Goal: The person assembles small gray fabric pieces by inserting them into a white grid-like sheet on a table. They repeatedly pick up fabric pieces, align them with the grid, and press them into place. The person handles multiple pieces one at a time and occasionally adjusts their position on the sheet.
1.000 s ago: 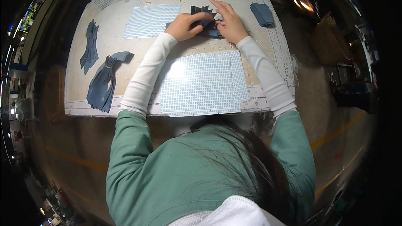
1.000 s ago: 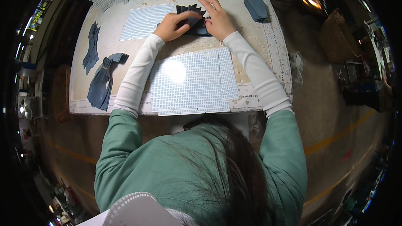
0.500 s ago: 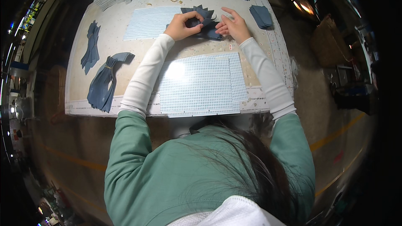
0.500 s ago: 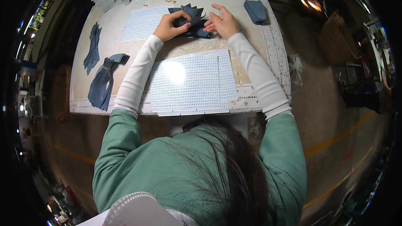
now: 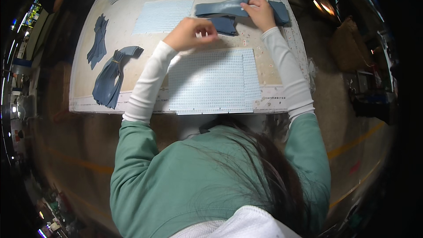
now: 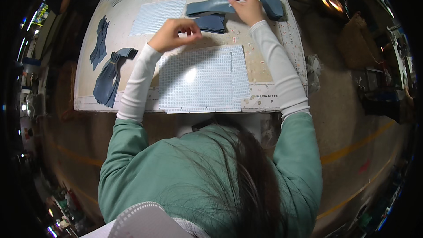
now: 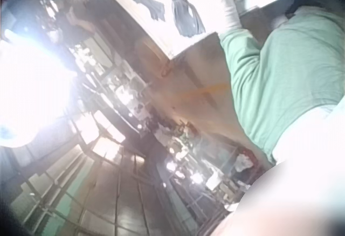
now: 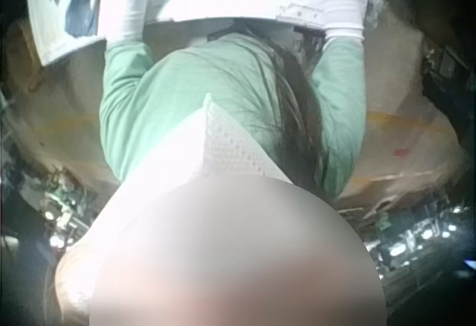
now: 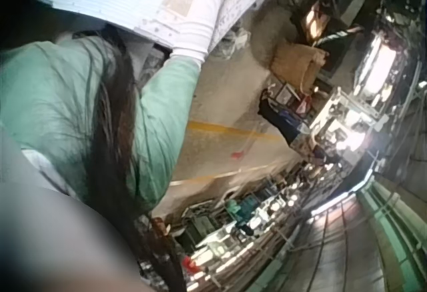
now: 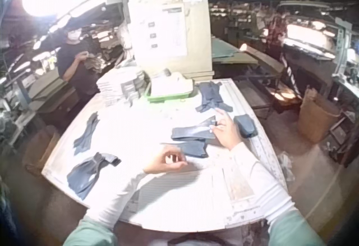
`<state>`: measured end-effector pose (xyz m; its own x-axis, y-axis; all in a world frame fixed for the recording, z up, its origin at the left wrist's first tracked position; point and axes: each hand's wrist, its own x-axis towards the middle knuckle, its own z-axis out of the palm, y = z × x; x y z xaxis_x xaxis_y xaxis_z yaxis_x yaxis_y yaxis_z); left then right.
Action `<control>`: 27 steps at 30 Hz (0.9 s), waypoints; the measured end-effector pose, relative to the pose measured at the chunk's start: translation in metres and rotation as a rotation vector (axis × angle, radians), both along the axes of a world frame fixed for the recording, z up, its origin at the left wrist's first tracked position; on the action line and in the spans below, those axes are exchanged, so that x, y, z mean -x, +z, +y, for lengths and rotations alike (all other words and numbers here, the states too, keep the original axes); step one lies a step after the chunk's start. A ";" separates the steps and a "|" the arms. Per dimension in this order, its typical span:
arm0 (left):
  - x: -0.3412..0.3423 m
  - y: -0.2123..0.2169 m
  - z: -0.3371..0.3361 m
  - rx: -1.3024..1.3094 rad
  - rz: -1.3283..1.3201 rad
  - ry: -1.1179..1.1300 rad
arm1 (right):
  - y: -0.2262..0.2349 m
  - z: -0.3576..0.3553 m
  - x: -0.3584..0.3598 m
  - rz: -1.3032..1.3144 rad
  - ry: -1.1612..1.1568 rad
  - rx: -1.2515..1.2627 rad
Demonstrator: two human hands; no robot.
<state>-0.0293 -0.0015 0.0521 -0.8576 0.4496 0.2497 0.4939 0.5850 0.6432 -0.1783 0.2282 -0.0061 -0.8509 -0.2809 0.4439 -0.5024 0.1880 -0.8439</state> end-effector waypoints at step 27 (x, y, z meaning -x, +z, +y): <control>-0.022 -0.023 -0.002 -0.251 -0.308 0.241 | 0.038 -0.003 -0.104 0.246 0.221 -0.273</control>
